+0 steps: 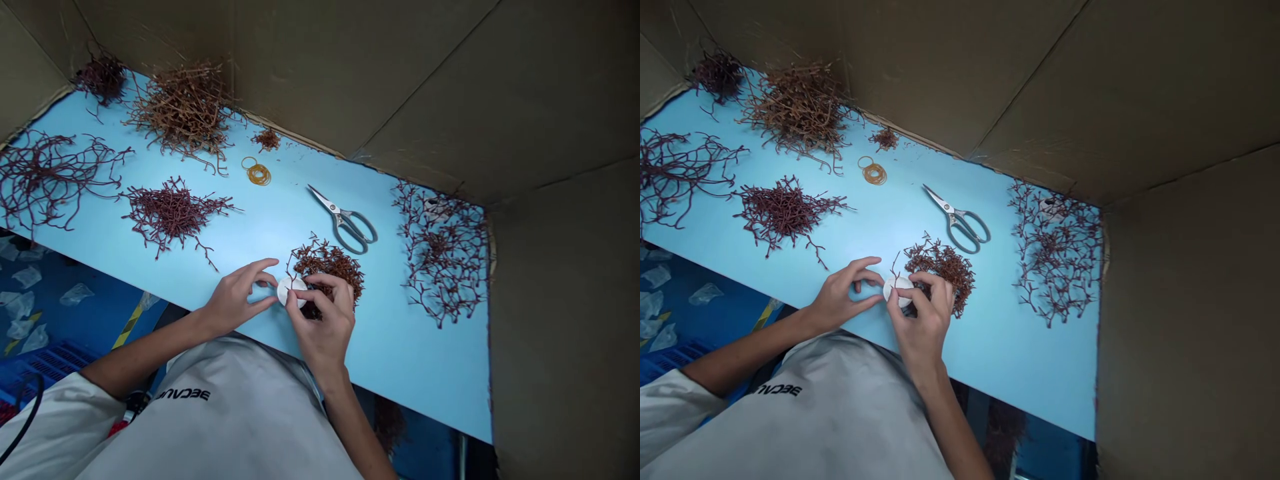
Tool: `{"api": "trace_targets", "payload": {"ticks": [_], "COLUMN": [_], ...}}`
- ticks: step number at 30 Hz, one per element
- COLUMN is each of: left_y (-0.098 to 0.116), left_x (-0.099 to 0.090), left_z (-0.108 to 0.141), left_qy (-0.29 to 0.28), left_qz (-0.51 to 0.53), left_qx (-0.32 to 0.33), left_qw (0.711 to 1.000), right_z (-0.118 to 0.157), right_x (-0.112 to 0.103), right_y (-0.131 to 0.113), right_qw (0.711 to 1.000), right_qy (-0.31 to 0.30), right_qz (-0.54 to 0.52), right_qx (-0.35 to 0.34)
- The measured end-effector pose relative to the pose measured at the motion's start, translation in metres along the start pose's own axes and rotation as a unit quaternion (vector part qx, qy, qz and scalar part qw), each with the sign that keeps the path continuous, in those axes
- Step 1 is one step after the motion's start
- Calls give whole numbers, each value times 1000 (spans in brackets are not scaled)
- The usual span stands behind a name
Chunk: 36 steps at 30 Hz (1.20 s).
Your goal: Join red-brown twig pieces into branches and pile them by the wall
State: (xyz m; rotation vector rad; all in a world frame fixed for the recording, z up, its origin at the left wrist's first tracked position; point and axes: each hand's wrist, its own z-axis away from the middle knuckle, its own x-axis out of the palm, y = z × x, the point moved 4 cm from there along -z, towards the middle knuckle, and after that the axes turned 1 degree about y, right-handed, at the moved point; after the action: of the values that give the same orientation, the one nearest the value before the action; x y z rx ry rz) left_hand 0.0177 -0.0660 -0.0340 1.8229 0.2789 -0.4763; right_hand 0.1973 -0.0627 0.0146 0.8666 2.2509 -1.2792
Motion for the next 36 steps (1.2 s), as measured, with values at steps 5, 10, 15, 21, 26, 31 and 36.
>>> {"api": "trace_targets", "payload": {"ticks": [5,10,15,21,26,31,36], "left_y": [1,3,3,3,2,2,2], "left_x": [-1,-1,-1,-3,-3,-2,-2], "left_z": [0,-1,-1,-2,-1,-2,-2], "left_qy": [9,7,5,10,11,7,8], "left_qz": [-5,-5,-7,-5,-5,1,-3], "left_qx": [4,0,-2,7,8,6,5], "left_qw": [1000,1000,1000,1000,1000,1000,1000], "right_z": [1,2,3,4,3,4,4], "right_x": [5,9,6,6,5,6,7], "right_y": [3,0,-2,-1,-1,-4,-5], "right_qw": [1000,999,1000,1000,1000,1000,1000], "right_qy": [-11,-18,-14,-24,-17,-23,-13], "right_qz": [28,29,3,18,19,0,20], "right_qx": [-6,-9,3,0,3,5,-4]}}
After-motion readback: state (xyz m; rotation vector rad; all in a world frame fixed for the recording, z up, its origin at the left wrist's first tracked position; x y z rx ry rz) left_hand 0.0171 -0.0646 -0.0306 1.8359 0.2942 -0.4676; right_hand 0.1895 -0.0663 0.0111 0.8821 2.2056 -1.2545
